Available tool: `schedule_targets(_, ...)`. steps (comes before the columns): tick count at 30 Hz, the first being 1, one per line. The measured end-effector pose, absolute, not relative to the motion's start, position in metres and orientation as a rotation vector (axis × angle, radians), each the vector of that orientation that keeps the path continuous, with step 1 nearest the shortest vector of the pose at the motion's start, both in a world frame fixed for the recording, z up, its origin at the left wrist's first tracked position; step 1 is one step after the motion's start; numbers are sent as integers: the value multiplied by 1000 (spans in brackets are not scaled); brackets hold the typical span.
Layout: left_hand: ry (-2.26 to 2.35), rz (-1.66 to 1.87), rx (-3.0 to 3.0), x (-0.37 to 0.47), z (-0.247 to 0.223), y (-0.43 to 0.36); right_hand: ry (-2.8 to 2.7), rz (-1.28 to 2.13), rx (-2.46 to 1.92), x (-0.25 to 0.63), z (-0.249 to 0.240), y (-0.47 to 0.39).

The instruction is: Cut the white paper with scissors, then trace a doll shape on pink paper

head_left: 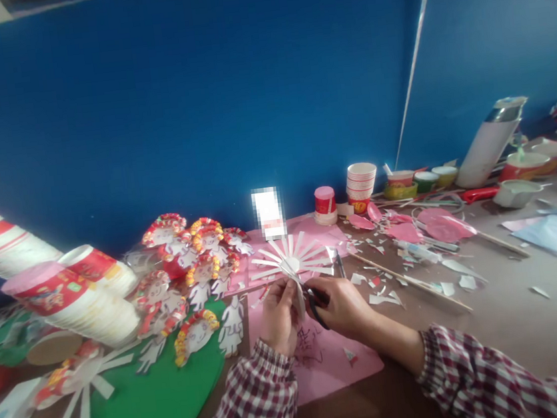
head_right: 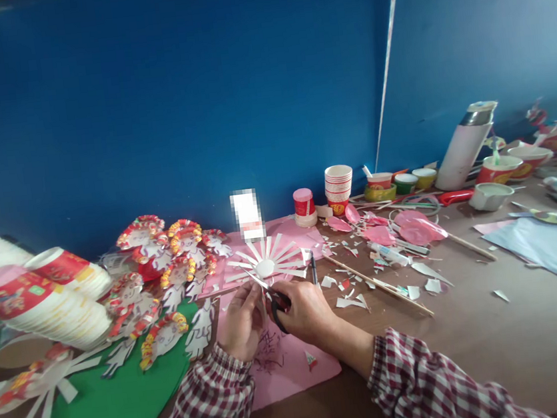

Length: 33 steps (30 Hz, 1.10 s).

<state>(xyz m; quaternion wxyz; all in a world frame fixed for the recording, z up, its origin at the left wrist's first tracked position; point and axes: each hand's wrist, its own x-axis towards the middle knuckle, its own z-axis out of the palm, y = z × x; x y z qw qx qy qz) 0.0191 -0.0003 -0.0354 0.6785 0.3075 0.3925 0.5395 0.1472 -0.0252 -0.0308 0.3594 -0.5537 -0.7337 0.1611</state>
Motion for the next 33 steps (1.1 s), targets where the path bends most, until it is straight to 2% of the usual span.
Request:
schedule_targets(16,859,1204,748,17,-41,1,-1870,452,-1395,148,-33,-25)
schedule_targets(27,947,1319,847,17,-34,-1,-1632,1024,-1165,145,-43,-23)
schedule_targets(33,954,1380,1005,16,-28,-4,-1658,897,-1197,145,-43,-23)
